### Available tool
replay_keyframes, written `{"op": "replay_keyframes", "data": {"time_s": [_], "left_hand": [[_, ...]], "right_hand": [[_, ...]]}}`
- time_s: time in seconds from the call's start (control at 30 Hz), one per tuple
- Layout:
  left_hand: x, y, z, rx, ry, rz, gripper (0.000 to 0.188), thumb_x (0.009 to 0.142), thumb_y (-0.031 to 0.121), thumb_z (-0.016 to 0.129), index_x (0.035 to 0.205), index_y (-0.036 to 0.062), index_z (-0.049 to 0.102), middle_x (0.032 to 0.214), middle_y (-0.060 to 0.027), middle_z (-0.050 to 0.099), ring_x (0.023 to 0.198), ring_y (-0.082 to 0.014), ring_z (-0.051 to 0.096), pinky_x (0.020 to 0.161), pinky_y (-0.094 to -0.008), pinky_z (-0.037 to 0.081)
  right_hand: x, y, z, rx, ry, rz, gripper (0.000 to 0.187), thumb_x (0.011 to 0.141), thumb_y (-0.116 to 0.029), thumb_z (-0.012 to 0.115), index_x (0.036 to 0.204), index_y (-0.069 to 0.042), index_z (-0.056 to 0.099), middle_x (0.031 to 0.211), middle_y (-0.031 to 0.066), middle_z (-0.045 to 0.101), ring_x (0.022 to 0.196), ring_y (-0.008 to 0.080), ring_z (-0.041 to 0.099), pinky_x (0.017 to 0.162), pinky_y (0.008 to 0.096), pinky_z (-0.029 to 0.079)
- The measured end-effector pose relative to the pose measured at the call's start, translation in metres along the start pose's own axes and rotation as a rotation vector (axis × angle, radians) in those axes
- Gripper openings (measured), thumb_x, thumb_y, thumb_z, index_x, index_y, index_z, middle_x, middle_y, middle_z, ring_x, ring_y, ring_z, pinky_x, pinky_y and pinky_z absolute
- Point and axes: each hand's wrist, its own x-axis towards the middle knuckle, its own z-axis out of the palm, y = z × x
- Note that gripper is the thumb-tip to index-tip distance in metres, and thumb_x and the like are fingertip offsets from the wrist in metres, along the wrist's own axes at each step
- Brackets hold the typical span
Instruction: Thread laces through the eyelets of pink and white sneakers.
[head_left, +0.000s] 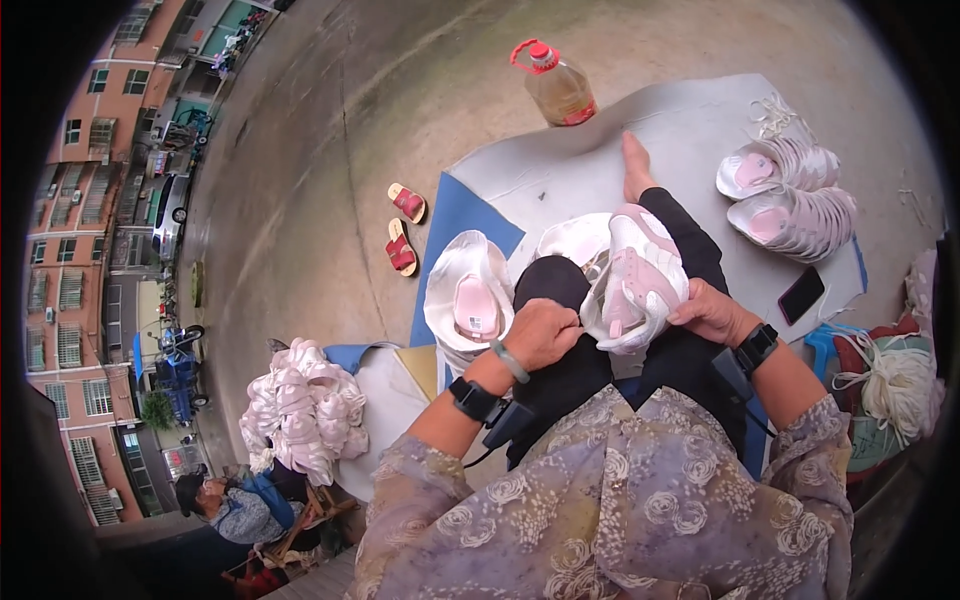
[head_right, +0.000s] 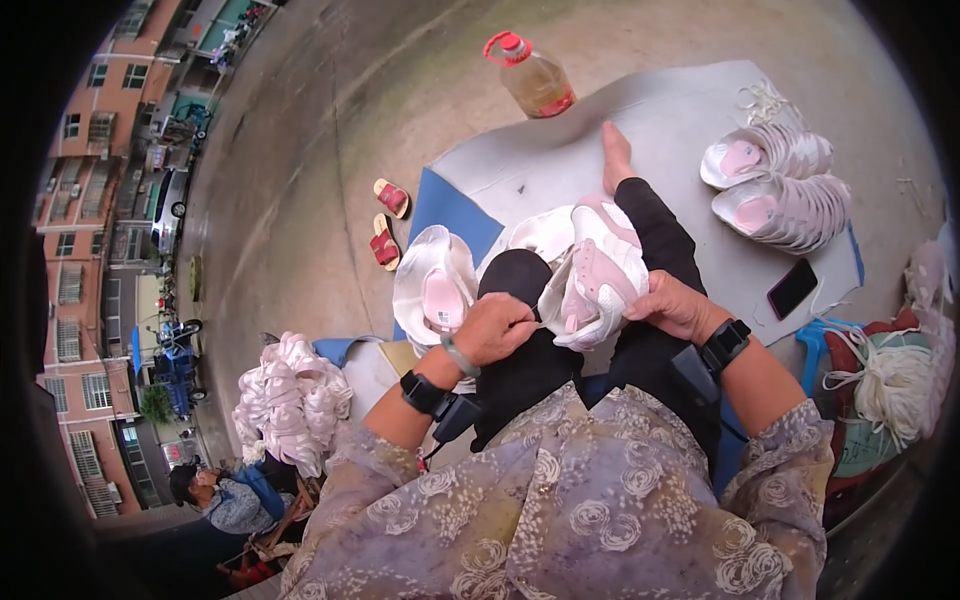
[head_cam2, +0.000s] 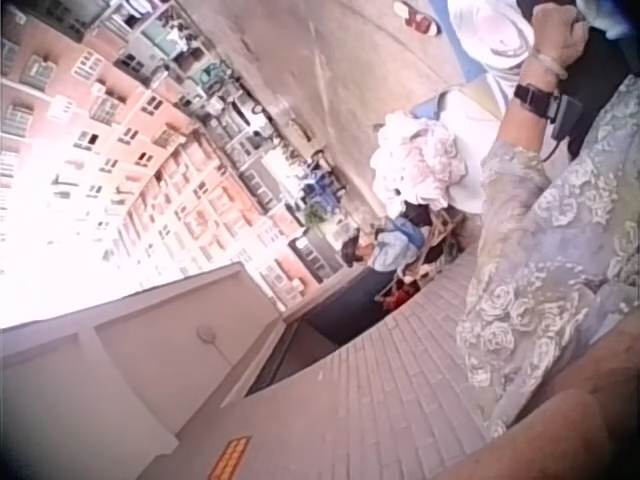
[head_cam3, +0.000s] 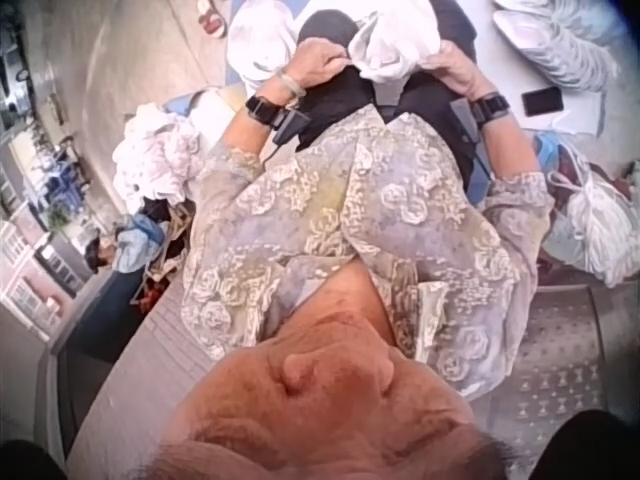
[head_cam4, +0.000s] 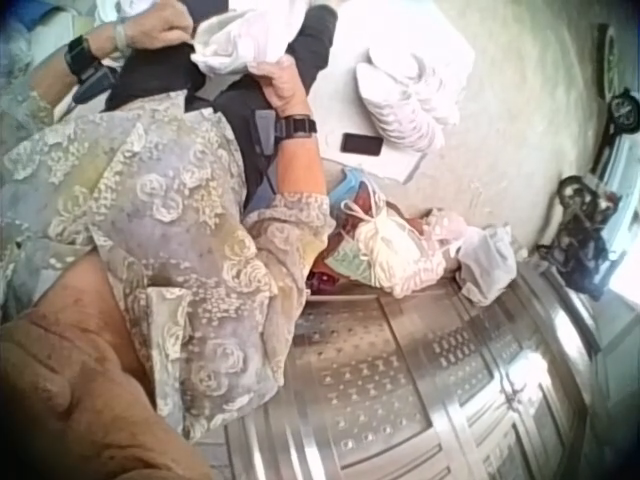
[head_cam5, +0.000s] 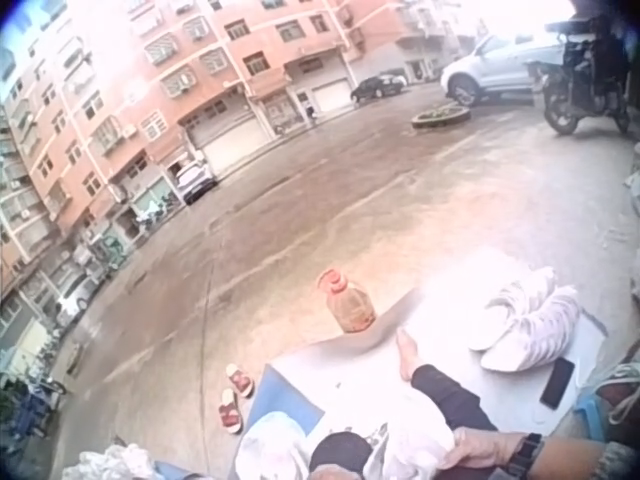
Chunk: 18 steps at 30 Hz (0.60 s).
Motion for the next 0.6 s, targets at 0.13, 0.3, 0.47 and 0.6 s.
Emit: {"op": "replay_keyframes", "data": {"time_s": [0.13,0.3,0.47,0.6], "left_hand": [[-0.016,0.020,-0.026,-0.053,-0.020,-0.120,0.019,0.072,0.018,0.065,0.066,0.0040,0.053,0.055,-0.0098,0.048,0.049,-0.0201,0.048,0.047,-0.0303,0.037],[0.007,0.030,-0.074,-0.449,0.185,-0.194,0.018,0.073,0.013,0.066,0.066,0.0021,0.054,0.057,0.0048,0.046,0.056,-0.0036,0.040,0.049,-0.0210,0.034],[0.081,0.001,-0.100,-0.465,0.052,-0.121,0.016,0.074,0.013,0.065,0.067,0.0027,0.056,0.060,0.0057,0.047,0.058,-0.0032,0.040,0.050,-0.0201,0.033],[0.115,-0.034,-0.071,-0.440,-0.176,-0.156,0.022,0.077,0.019,0.066,0.063,0.0036,0.058,0.056,0.0057,0.048,0.054,-0.0033,0.039,0.048,-0.0206,0.033]], "right_hand": [[0.003,-0.003,0.010,-0.144,-0.022,-0.039,0.040,0.071,-0.004,0.066,0.110,0.000,0.057,0.104,0.0062,0.061,0.096,0.0142,0.057,0.088,0.0280,0.042],[0.017,-0.010,0.046,-0.337,-0.053,-0.012,0.035,0.075,-0.011,0.064,0.106,0.001,0.056,0.096,0.0061,0.061,0.087,0.0146,0.059,0.076,0.0289,0.048],[0.044,-0.019,0.092,-0.993,-0.203,0.114,0.034,0.070,-0.014,0.062,0.098,0.004,0.058,0.088,0.0111,0.064,0.081,0.0188,0.062,0.069,0.0297,0.048],[0.050,-0.012,0.084,-0.890,-0.238,0.375,0.034,0.063,-0.017,0.067,0.089,0.003,0.062,0.082,0.0109,0.065,0.071,0.0198,0.062,0.060,0.0308,0.048]]}}
